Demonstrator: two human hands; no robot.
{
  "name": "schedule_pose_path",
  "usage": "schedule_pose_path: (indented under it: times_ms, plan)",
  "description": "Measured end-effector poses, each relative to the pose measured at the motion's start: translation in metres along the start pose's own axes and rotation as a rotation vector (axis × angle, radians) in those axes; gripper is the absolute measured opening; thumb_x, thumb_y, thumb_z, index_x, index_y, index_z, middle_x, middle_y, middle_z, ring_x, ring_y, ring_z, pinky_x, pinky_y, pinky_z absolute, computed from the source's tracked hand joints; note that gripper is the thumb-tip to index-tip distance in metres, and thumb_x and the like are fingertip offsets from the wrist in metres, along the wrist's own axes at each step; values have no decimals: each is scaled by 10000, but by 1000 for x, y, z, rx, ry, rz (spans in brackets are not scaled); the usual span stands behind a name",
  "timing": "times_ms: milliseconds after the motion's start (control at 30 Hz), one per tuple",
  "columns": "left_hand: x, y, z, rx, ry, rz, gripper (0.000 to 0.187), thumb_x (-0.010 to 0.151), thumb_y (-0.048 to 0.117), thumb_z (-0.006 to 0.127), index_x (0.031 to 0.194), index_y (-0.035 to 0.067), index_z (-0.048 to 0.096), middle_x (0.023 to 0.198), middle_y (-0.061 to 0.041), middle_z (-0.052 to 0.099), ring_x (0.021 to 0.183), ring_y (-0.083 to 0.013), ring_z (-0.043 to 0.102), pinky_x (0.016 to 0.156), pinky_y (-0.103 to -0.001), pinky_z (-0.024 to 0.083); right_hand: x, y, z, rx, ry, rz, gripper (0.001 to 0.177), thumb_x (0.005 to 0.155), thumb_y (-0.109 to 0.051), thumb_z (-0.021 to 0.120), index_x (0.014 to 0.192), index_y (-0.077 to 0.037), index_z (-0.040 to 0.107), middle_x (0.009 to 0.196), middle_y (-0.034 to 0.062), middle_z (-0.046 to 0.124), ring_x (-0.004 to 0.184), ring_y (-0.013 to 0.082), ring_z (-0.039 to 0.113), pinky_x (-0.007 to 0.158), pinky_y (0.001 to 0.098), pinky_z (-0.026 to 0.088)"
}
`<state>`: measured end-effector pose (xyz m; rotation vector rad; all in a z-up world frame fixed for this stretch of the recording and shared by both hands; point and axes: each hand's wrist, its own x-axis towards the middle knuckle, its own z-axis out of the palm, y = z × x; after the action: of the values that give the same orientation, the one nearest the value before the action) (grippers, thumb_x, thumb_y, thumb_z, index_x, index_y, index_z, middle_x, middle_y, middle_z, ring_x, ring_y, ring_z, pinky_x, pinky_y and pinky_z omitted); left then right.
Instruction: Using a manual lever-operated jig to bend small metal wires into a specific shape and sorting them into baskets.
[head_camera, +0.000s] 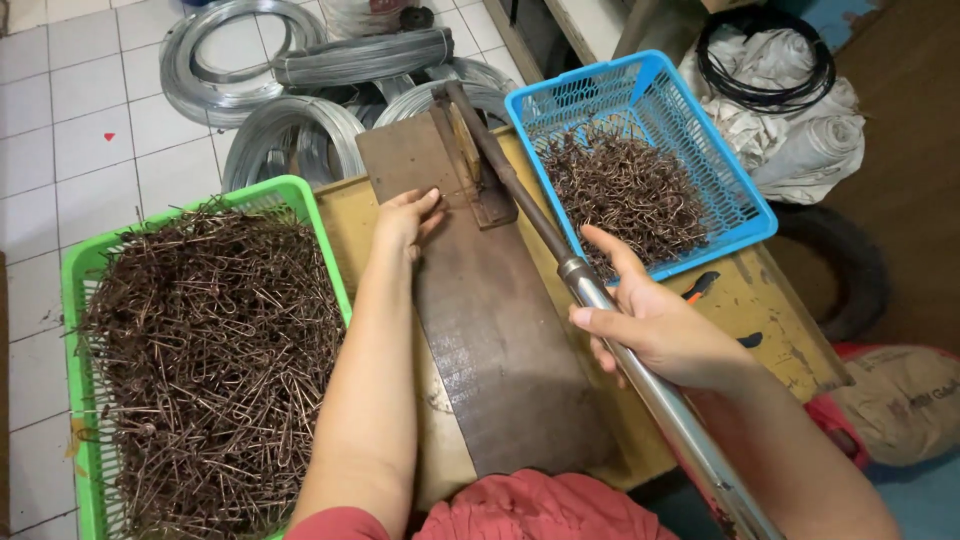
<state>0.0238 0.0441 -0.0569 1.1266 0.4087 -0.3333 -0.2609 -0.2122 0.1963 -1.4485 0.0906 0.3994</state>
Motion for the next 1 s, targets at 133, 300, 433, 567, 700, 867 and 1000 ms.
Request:
schedule_pose_path:
  times_ms: [133, 300, 433, 567, 700, 867, 1000]
  plan:
    - [13, -7, 4, -31, 2, 13, 545, 948, 152, 905, 1402, 10, 640, 1291, -275, 731, 1173, -395, 768, 1006, -431, 650, 2, -1, 1, -14, -6, 38, 975, 958, -14, 659, 1716, -198, 74, 957, 189, 643, 470, 189, 696, 339, 350, 648]
    - [0, -2, 13, -81, 43, 40, 612, 965, 133, 877, 1472, -14, 569, 1367, -297, 691, 1208, -413, 748, 1034, -432, 635, 5, 7, -1, -16, 8, 33, 963, 957, -45, 675, 1714, -218, 106, 948, 172, 634, 488, 188, 695, 343, 369, 646]
    - [24, -28, 21, -90, 11, 58, 636, 946, 115, 911, 1466, -33, 575, 1353, -283, 705, 1200, -400, 754, 1035, -438, 629, 6, 17, -2, -24, 16, 37, 974, 949, -41, 681, 1716, -238, 114, 942, 176, 636, 491, 208, 698, 344, 368, 641]
    - [24, -40, 34, -120, -32, 84, 615, 957, 124, 903, 1448, -59, 580, 1365, -280, 679, 1203, -417, 748, 1023, -468, 632, 4, 32, -4, -70, 31, 105, 1046, 922, -60, 716, 1729, -265, 85, 955, 199, 652, 488, 238, 689, 353, 379, 633]
    - [26, -50, 44, -157, -46, 113, 676, 986, 163, 881, 1488, -94, 508, 1403, -306, 612, 1252, -446, 708, 1053, -503, 605, 5, 52, -4, -103, 52, 136, 1044, 925, -28, 708, 1724, -250, 72, 931, 189, 641, 482, 258, 686, 358, 400, 623]
    - [21, -48, 48, -64, -36, 164, 600, 971, 180, 893, 1407, -88, 580, 1303, -273, 684, 1163, -394, 759, 1001, -470, 635, 1, 52, 3, -173, 95, 178, 1029, 942, -15, 683, 1735, -241, 67, 916, 193, 656, 497, 269, 687, 385, 413, 633]
    - [14, -42, 53, -65, -40, 186, 606, 961, 171, 900, 1416, -77, 586, 1300, -290, 706, 1164, -423, 763, 978, -492, 647, 2, 56, 7, -259, 128, 214, 1043, 946, 5, 678, 1745, -247, 56, 922, 183, 674, 516, 270, 688, 414, 413, 635]
